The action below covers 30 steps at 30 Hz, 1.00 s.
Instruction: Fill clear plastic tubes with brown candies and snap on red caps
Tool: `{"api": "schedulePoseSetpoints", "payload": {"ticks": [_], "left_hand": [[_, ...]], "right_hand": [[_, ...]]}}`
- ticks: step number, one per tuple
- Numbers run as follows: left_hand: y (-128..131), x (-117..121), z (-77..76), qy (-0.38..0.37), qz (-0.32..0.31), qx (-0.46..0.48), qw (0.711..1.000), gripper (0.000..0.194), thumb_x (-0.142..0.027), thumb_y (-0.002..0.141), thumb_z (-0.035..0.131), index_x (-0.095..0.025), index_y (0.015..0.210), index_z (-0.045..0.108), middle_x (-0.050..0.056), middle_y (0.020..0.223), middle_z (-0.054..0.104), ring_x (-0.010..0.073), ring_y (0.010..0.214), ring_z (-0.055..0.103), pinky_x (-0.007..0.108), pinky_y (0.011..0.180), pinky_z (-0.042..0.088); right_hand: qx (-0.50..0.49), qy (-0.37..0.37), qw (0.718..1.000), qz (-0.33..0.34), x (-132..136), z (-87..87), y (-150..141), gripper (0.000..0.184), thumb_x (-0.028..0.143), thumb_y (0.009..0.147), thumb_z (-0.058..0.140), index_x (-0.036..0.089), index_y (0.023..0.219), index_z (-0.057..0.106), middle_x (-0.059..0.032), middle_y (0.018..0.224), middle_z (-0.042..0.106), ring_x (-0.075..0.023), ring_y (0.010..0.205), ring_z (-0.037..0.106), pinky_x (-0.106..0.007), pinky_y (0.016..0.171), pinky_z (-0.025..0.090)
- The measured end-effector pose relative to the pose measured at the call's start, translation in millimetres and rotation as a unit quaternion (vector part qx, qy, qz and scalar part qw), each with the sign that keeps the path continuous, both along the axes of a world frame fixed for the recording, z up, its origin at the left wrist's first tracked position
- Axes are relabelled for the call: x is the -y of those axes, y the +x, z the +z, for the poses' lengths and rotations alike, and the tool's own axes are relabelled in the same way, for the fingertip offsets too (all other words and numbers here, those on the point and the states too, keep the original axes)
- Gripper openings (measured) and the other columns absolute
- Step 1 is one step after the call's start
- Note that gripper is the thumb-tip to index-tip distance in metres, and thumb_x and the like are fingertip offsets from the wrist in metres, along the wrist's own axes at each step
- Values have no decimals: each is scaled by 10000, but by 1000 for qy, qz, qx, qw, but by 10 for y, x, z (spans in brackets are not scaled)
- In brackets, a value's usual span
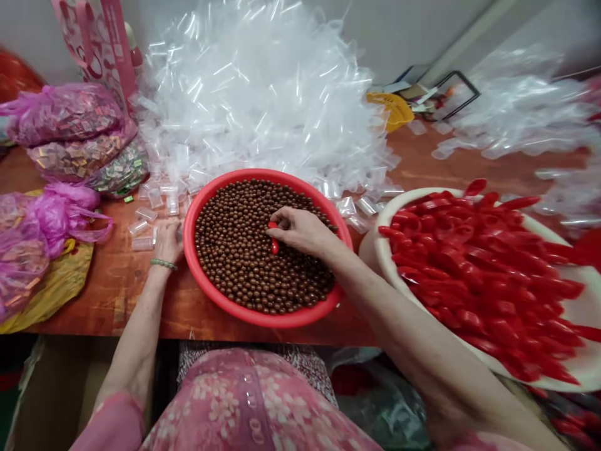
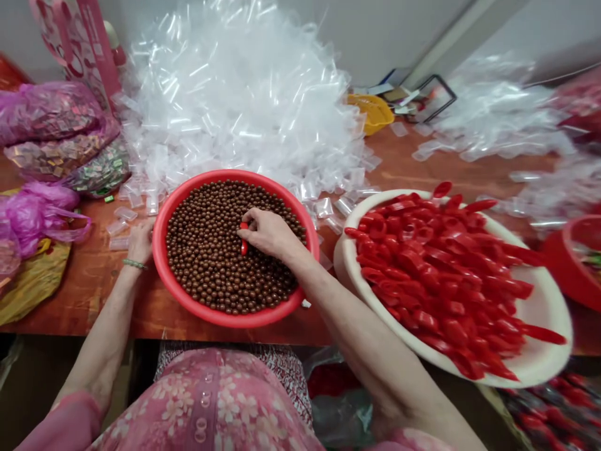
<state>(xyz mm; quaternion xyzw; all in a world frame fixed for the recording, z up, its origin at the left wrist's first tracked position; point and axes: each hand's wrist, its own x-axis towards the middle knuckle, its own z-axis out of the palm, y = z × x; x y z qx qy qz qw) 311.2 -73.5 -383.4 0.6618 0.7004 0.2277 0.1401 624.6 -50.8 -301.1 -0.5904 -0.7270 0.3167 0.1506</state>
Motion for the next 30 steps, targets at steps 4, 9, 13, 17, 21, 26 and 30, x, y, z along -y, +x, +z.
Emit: {"api": "schedulePoseSetpoints", "payload": {"ticks": [4, 9, 13, 17, 21, 26, 30], "left_hand": [[-96, 166, 99, 18, 65, 101, 993, 380, -279, 779, 635, -103, 1114, 597, 115, 1088, 644, 199, 958, 591, 342, 867, 499], [10, 608, 553, 104, 110, 410, 900, 433, -423, 743, 721, -132, 1045, 613, 58, 958, 667, 149, 833, 621, 298, 820, 513], [421, 937, 969, 76, 9, 430, 899, 379, -464, 849, 642, -146, 1052, 600, 44, 905, 669, 130, 775, 624, 275, 780, 519], [815, 1057, 1097, -34, -119, 492, 862, 366, -434, 918, 567, -152, 1149, 533, 39, 912, 638, 105, 745, 599, 233, 714, 500], [994, 1067, 1060, -101, -179, 545, 812, 365, -442, 918, 570, -142, 1117, 513, 25, 885, 586, 83, 699, 562, 213, 669, 467], [1081, 1044, 1069, -168, -214, 553, 787, 376, -482, 879, 619, -126, 974, 543, 32, 856, 579, 86, 684, 549, 219, 659, 455], [1145, 1029, 1069, -223, -231, 625, 712, 440, -547, 839, 651, -117, 872, 561, 31, 756, 580, 80, 590, 536, 198, 560, 407]], "right_hand": [[-174, 12, 985, 0, 11, -31, 87, 174, 209, 769, 619, 149, 931, 600, -13, 788, 612, -179, 696, 579, -259, 627, 452], [-313, 59, 948, -22, -36, 69, 162, 316, 352, 698, 680, 174, 946, 598, -19, 814, 615, -198, 739, 598, -290, 664, 503], [-312, 73, 947, -40, -90, 51, 211, 361, 358, 671, 703, 172, 964, 604, -14, 788, 602, -193, 718, 594, -284, 644, 503], [-309, 83, 946, -49, -72, -74, 283, 454, 422, 728, 665, 168, 1093, 572, -15, 788, 572, -192, 657, 567, -286, 577, 498], [-146, 177, 973, -37, 130, 30, 288, 452, 405, 785, 637, 155, 1159, 595, -120, 1084, 568, -230, 750, 601, -431, 844, 522], [-275, 69, 943, 172, 560, 437, 26, 459, 467, 901, 672, 217, 1278, 592, -85, 1125, 575, -235, 900, 593, -339, 788, 516], [-416, -62, 876, 237, 654, 524, -119, 421, 509, 844, 786, 190, 1104, 697, -55, 1000, 613, -229, 921, 595, -315, 836, 500]]}}
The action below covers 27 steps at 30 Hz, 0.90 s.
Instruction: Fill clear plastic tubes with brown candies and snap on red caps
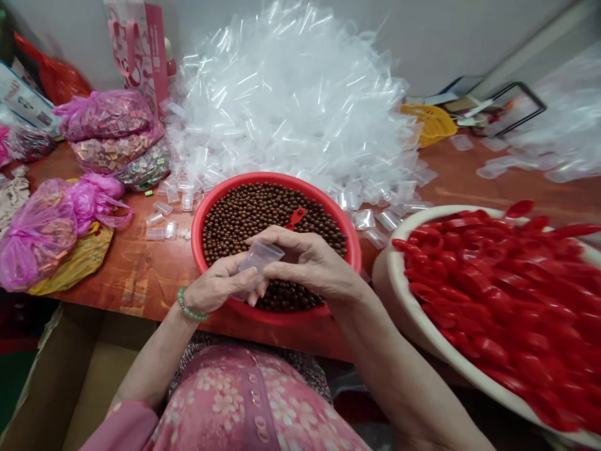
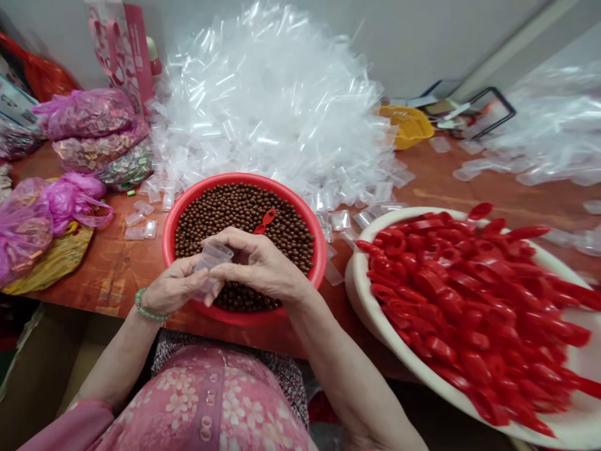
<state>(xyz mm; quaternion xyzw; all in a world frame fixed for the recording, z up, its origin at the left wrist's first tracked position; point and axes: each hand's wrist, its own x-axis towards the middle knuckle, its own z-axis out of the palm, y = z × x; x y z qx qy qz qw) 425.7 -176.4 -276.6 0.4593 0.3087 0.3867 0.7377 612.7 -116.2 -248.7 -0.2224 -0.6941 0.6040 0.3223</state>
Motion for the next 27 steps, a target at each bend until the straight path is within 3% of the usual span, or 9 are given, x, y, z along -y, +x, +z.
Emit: {"api": "schedulePoseSetpoints", "payload": {"ticks": [4, 8, 12, 14, 16, 18, 20, 23, 27], "left_hand": [[104, 49, -46, -104, -85, 137, 981, 505, -576, 775, 703, -91, 871, 601, 29, 649, 565, 79, 456, 497, 203, 467, 379], [181, 182, -65, -161, -82, 190, 965, 489, -550, 753, 736, -85, 844, 619, 15, 585, 541, 74, 397, 466, 195, 422, 384], [153, 316, -67, -189, -102, 167, 962, 429, -500, 802, 715, -89, 883, 624, 22, 603, 556, 60, 413, 468, 164, 401, 329], [120, 334, -76, -196, -91, 156, 964, 408, -485, 818, 707, -95, 897, 618, 20, 624, 563, 54, 426, 478, 154, 404, 318], [91, 308, -78, -196, -62, 150, 967, 404, -482, 816, 713, -104, 910, 606, 15, 653, 572, 53, 453, 501, 148, 428, 348], [76, 254, -60, -186, -51, 138, 972, 402, -454, 791, 746, -109, 933, 595, 14, 681, 585, 57, 485, 525, 145, 451, 379], [77, 199, -29, -175, -58, 125, 975, 404, -381, 726, 808, -113, 924, 581, 0, 678, 584, 57, 488, 521, 148, 455, 394], [104, 152, 5, -172, -57, 109, 977, 383, -254, 630, 852, -123, 825, 550, -40, 612, 555, 45, 440, 475, 152, 428, 392], [153, 149, -13, -172, -99, 62, 978, 310, -233, 623, 835, -106, 700, 562, -32, 518, 541, 53, 404, 467, 150, 397, 363]], "right_hand": [[-67, -89, 991, 69, 19, -62, 25, 466, 500, 752, 885, 215, 1091, 739, -44, 1033, 630, -229, 945, 598, -298, 834, 495], [-105, -113, 987, 38, 242, -93, 35, 383, 466, 780, 876, 238, 1060, 750, -35, 1001, 631, -211, 891, 598, -263, 772, 500], [-180, -128, 968, -118, 401, -76, 127, 351, 479, 841, 819, 281, 1117, 731, -34, 1066, 621, -209, 951, 597, -249, 783, 527], [-219, -90, 943, -234, 374, -54, 235, 367, 503, 812, 840, 291, 1095, 740, -34, 1070, 622, -215, 993, 586, -249, 796, 535], [-193, -50, 936, -292, 325, -31, 341, 392, 518, 799, 842, 279, 1093, 743, -47, 1053, 621, -230, 976, 584, -273, 794, 535], [-107, -49, 962, -247, 302, -11, 393, 393, 488, 851, 792, 269, 1168, 712, -50, 1012, 620, -229, 914, 587, -295, 785, 523], [-22, -75, 987, -141, 319, -3, 369, 379, 437, 916, 721, 269, 1249, 656, -41, 974, 601, -222, 885, 579, -310, 789, 503], [32, -83, 995, -38, 366, -25, 245, 348, 406, 945, 684, 251, 1250, 624, -30, 983, 549, -208, 891, 552, -300, 785, 469], [45, -41, 998, 16, 382, -98, 125, 352, 499, 937, 705, 232, 1161, 654, -18, 956, 525, -187, 851, 521, -270, 748, 428]]}}
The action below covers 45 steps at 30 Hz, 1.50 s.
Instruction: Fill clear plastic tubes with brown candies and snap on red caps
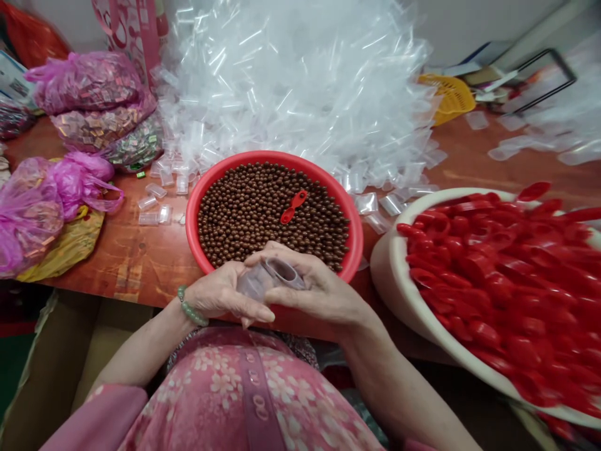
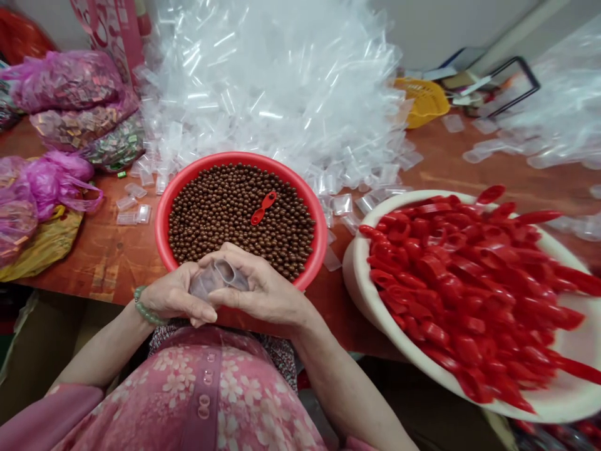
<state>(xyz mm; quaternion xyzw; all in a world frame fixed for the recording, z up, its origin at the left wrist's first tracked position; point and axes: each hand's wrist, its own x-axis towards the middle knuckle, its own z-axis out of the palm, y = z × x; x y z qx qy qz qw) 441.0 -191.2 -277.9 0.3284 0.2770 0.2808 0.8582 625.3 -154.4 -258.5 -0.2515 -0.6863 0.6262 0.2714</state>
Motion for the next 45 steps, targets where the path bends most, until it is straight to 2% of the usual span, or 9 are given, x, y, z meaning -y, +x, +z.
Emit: {"api": "schedulePoseSetpoints", "payload": {"ticks": [8, 12, 15, 19, 25, 29, 33, 40, 45], "left_hand": [[-108, 34, 41, -2, -47, -23, 999, 339, -323, 700, 790, -127, 756, 519, -52, 532, 488, 33, 402, 397, 161, 418, 322], [-319, 26, 232, 149, -18, -200, 968, 357, -403, 857, 634, -128, 1061, 535, 0, 788, 553, 80, 639, 507, 211, 607, 444], [-409, -85, 329, 343, 2, -378, 860, 504, -402, 970, 402, -122, 1389, 389, 94, 1083, 557, 175, 985, 533, 369, 940, 459], [-381, -318, 231, 485, -33, -517, 704, 629, -295, 974, 292, 49, 1485, 166, 228, 1268, 459, 287, 1217, 425, 487, 1094, 354], [-339, -554, 133, 517, -112, -645, 551, 508, -89, 867, 433, 46, 1355, 388, 207, 1169, 509, 273, 1052, 486, 446, 992, 439], [-379, -675, 243, 522, -163, -655, 522, 261, -145, 831, 565, -86, 1085, 562, 124, 1039, 606, 256, 980, 562, 381, 895, 480], [-399, -760, 319, 519, -199, -678, 481, 367, -200, 831, 630, -161, 1188, 555, 97, 1029, 663, 280, 989, 609, 365, 813, 488], [-497, -835, 281, 505, -205, -647, 533, 303, -310, 834, 696, -115, 1056, 628, 110, 1013, 657, 255, 993, 620, 339, 855, 483], [-415, -854, 323, 512, -223, -652, 512, 204, -270, 817, 694, -96, 921, 678, 123, 1013, 618, 252, 975, 600, 346, 875, 489]], "right_hand": [[-16, 83, 994, -72, 57, 38, 185, 264, 473, 996, 630, 249, 1134, 604, -27, 999, 533, -203, 863, 530, -273, 720, 426], [101, 235, 947, -192, -138, 68, 470, 260, 407, 976, 631, 230, 1162, 587, -59, 1025, 549, -247, 882, 552, -315, 749, 462], [284, 348, 871, -200, -389, -1, 608, 351, 411, 972, 590, 172, 1228, 576, -126, 1092, 534, -318, 949, 558, -418, 860, 481], [467, 364, 773, -227, -579, -126, 614, 542, 459, 950, 637, 113, 1342, 497, -188, 1129, 515, -390, 937, 575, -501, 823, 509], [418, 350, 829, -121, -449, -158, 480, 387, 395, 1035, 464, 140, 1326, 462, -163, 1194, 500, -336, 983, 583, -464, 879, 520], [394, 335, 855, -16, -444, -182, 466, 331, 297, 1028, 435, 131, 1306, 503, -146, 1109, 503, -301, 995, 553, -452, 940, 489], [381, 362, 850, 29, -552, -217, 520, 337, 240, 952, 587, 134, 1272, 598, -135, 1079, 556, -319, 1002, 501, -480, 902, 469], [432, 365, 820, 82, -768, -114, 476, 358, 140, 790, 801, 185, 1128, 692, -67, 1095, 642, -312, 984, 542, -440, 870, 474], [532, 326, 770, 131, -855, -24, 325, 150, 156, 776, 786, 175, 871, 673, -72, 890, 643, -280, 796, 618, -362, 672, 500]]}}
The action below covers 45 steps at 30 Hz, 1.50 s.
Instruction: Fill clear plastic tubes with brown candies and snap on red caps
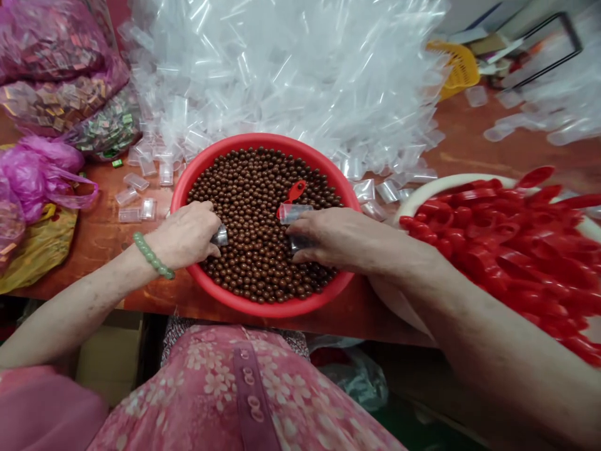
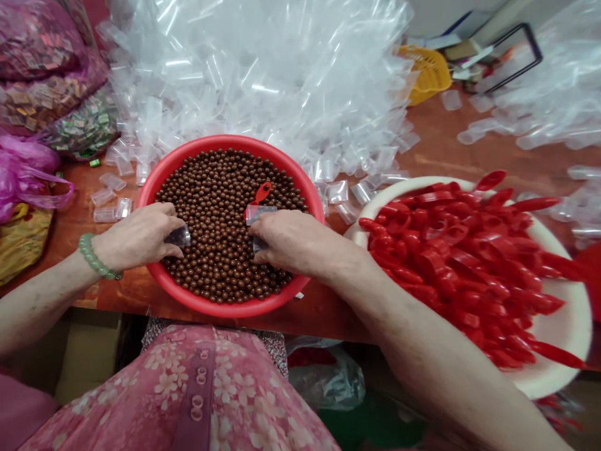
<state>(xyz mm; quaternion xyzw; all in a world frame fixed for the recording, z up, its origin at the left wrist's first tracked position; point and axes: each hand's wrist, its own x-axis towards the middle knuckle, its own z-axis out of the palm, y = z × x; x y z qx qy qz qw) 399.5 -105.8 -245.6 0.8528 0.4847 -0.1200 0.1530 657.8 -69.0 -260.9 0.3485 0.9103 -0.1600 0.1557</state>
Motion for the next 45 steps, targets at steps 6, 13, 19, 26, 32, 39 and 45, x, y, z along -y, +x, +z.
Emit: {"api": "schedulePoseSetpoints", "payload": {"ticks": [6, 13, 19, 26, 32, 39, 45], "left_hand": [[332, -25, 66, -6, -32, -67, 997, 321, -11, 845, 401, -66, 920, 709, 164, 918, 654, 293, 954, 627, 360, 779, 512], [444, -173, -174, -14, -30, -17, 999, 331, -16, 784, 447, -67, 975, 712, 155, 899, 682, 275, 922, 655, 338, 783, 505], [325, -236, -375, -13, 33, 133, 990, 105, -122, 754, 623, -95, 831, 690, 87, 796, 673, 221, 794, 633, 297, 721, 469], [196, -72, -421, -54, 102, 422, 899, 382, -238, 694, 811, -122, 1036, 688, 48, 956, 711, 185, 886, 640, 292, 830, 469], [166, 98, -343, -98, 155, 538, 823, 465, -281, 670, 825, -152, 1098, 698, 68, 1091, 702, 212, 1037, 619, 363, 997, 444], [223, 193, -282, -165, 170, 589, 773, 385, -334, 792, 720, -100, 1093, 671, 87, 1098, 676, 196, 1026, 602, 343, 974, 448], [203, 208, -287, -201, 190, 605, 747, 462, -345, 780, 722, -108, 1169, 647, 104, 1148, 662, 202, 1059, 597, 360, 995, 446]], "right_hand": [[90, 49, 994, 20, 19, -35, -283, 110, 42, 758, 631, 150, 767, 647, -99, 748, 613, -278, 677, 617, -342, 580, 457], [-20, 32, 995, -88, 21, -214, -384, 149, 42, 703, 617, 173, 731, 553, -101, 805, 634, -289, 788, 622, -318, 651, 448], [-305, -47, 928, -206, 62, -450, -274, 130, 121, 697, 614, 186, 767, 526, -31, 826, 630, -238, 783, 607, -306, 721, 452], [-499, -66, 834, -225, 207, -482, -196, 320, 360, 806, 692, 188, 1061, 604, -55, 1026, 645, -261, 970, 600, -373, 888, 471], [-481, -15, 847, -226, 292, -517, -182, 341, 353, 793, 752, 196, 1062, 611, -67, 1049, 644, -276, 991, 592, -420, 935, 449], [-493, -43, 841, -221, 360, -504, -206, 288, 367, 830, 715, 188, 1016, 586, -39, 914, 632, -235, 819, 599, -342, 768, 489], [-452, -46, 860, -233, 377, -488, -222, 270, 349, 795, 728, 199, 918, 540, -3, 753, 598, -206, 656, 564, -301, 630, 455]]}}
